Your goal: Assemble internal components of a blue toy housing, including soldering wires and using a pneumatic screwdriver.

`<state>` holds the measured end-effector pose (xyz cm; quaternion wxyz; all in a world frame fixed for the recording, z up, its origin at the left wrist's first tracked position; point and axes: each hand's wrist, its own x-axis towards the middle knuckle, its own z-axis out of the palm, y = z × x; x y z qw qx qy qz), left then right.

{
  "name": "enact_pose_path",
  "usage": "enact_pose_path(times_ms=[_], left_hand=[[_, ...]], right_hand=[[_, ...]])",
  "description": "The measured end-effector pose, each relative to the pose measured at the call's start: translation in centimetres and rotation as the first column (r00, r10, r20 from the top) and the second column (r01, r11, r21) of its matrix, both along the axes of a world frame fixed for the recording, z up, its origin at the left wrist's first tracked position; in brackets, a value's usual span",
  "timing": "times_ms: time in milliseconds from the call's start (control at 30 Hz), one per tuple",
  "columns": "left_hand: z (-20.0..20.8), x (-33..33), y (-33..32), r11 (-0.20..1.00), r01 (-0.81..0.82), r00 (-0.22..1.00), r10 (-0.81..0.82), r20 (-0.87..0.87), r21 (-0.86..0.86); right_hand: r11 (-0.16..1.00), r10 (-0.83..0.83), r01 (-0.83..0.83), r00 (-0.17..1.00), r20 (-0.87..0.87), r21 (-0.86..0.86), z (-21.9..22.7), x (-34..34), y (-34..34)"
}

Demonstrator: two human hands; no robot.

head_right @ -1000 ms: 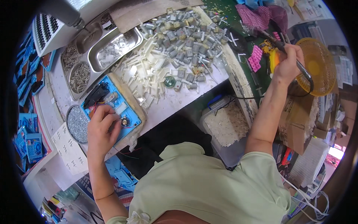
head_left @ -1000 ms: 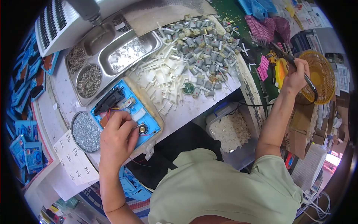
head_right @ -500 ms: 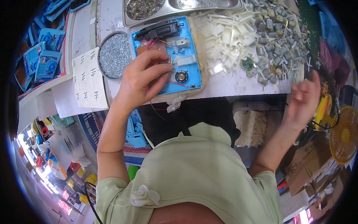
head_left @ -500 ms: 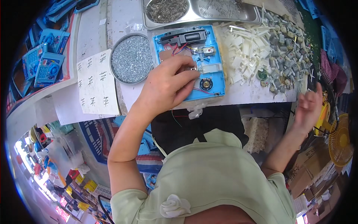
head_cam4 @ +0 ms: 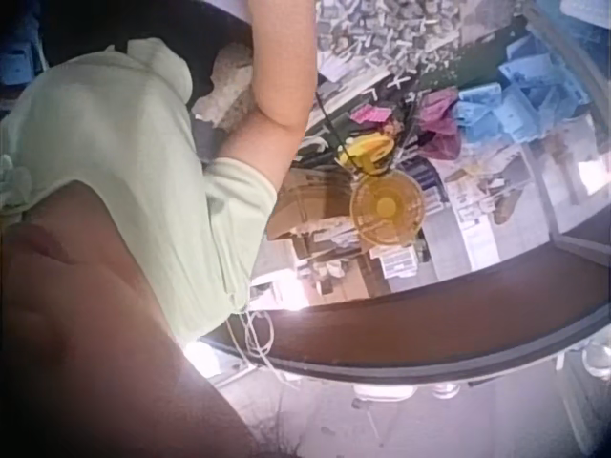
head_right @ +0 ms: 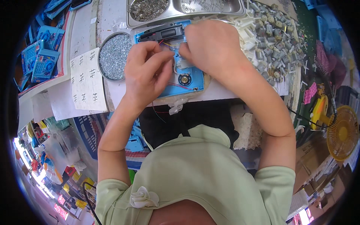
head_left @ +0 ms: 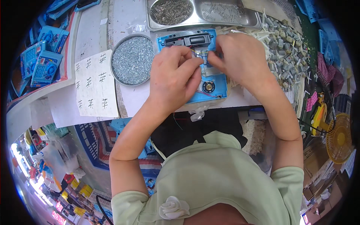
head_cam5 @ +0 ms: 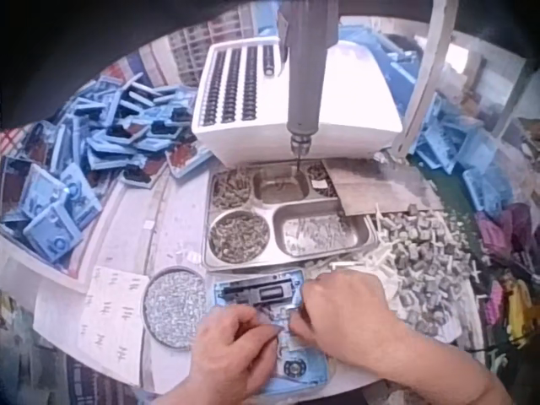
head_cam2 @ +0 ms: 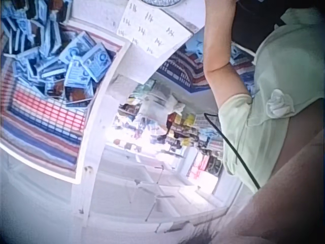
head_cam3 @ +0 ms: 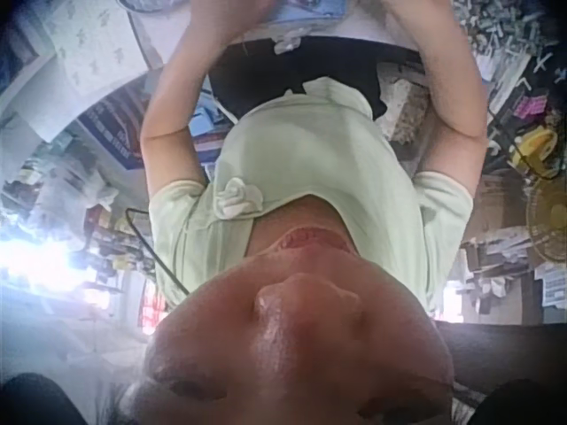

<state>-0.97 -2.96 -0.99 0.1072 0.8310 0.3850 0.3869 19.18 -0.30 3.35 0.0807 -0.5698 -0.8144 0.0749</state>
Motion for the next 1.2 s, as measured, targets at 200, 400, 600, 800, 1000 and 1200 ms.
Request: enact_pose_path(times_ms=[200, 400, 600, 800, 1000, 1200], left_hand=[[0.6, 1.3, 0.9, 1.000, -0.003, 0.991, 0.007, -0.132, 0.030], [0.4, 1.3, 0.8, 0.999, -0.009, 0.984, 0.018, -0.180, 0.049], [0.3, 1.0, 0.7, 1.000, 0.008, 0.976, -0.003, -0.220, 0.023], [1.2, 1.5, 0.8, 1.000, 0.020, 0.985, -0.022, -0.173, -0.011], [1.7, 2.0, 2.3, 0.995, 0.044, 0.993, -0.054, -0.109, -0.094], [1.8, 1.2, 4.5, 0.978, 0.139, 0.983, -0.155, -0.094, -0.157]], right_hand=[[1.000, -0.003, 0.003, 1.000, -0.010, -0.024, 0.5, 0.0, 0.1], [0.954, -0.130, 0.057, 0.964, -0.233, -0.295, -0.5, 1.6, 1.3], [0.993, 0.119, -0.121, 0.987, 0.109, 0.008, 0.3, -1.1, 0.0], [0.743, -0.274, -0.074, 0.872, -0.404, -0.665, 0.2, 3.4, 3.1], [0.656, -0.475, -0.036, 0.757, -0.449, -0.754, -0.6, 3.5, 2.1], [0.751, -0.299, -0.132, 0.806, -0.511, -0.647, 1.6, 5.7, 3.2]])
